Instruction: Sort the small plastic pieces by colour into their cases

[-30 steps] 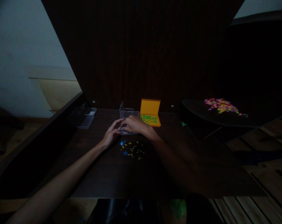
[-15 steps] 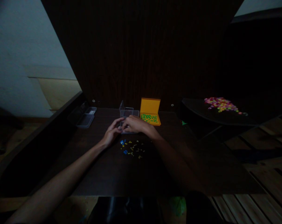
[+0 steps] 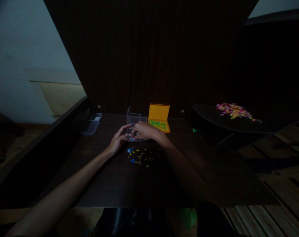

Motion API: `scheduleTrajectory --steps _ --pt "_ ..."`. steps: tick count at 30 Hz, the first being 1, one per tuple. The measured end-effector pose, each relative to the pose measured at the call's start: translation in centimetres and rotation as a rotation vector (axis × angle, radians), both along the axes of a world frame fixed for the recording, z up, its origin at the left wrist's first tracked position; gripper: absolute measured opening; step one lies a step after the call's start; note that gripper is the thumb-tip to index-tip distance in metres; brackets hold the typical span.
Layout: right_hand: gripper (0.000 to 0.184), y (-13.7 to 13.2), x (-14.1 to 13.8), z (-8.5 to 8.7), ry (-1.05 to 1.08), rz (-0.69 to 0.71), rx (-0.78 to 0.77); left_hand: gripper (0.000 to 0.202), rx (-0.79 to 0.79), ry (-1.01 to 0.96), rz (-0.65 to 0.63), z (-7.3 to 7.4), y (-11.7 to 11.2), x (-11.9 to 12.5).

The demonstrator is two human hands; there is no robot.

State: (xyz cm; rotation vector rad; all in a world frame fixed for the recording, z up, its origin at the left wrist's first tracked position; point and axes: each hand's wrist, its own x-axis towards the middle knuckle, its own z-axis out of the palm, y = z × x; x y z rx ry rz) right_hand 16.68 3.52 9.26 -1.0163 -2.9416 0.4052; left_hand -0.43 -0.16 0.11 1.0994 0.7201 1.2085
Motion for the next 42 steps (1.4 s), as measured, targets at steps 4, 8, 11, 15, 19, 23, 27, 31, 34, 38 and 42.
scheduleTrajectory --steps 4,8,11,15,19,23,27,31,34,38,42 --pt "0.021 -0.1 0.1 0.2 -0.019 -0.023 -0.021 0.061 0.003 -0.007 0.006 0.1 0.0 0.0" --pt "0.021 -0.5 0.2 0.5 0.021 -0.035 -0.005 0.063 -0.01 0.008 0.03 0.0 0.1 0.0" --pt "0.019 -1.2 0.3 1.2 0.072 -0.042 0.01 0.064 -0.006 0.013 0.04 0.0 0.1 0.0" --pt "0.015 -2.8 0.4 2.0 0.088 0.02 -0.044 0.061 0.01 0.014 0.072 0.3 0.1 0.0" --pt "0.014 -4.7 0.2 1.0 0.025 0.126 -0.164 0.06 0.008 -0.002 0.09 0.4 0.1 0.0" --pt "0.012 -6.4 0.4 -1.2 0.009 0.107 -0.174 0.059 -0.001 -0.02 0.084 0.3 0.1 0.0" --pt "0.013 -7.6 0.8 -2.9 0.019 0.04 -0.147 0.058 0.006 -0.005 0.081 0.2 0.2 -0.1" --pt "0.014 -8.2 0.9 -3.6 0.01 0.01 -0.126 0.058 0.008 0.037 0.087 0.1 0.3 -0.2" --pt "0.013 -8.4 0.8 -3.9 -0.003 0.0 -0.114 0.059 0.014 0.048 0.089 0.1 0.3 -0.2" --pt "0.013 -8.4 0.5 -4.0 -0.021 -0.016 -0.097 0.058 0.014 0.055 0.098 0.2 0.3 -0.3" --pt "0.014 -8.4 0.5 -3.9 -0.013 -0.022 -0.102 0.058 0.018 0.068 0.1 0.3 0.2 -0.3"
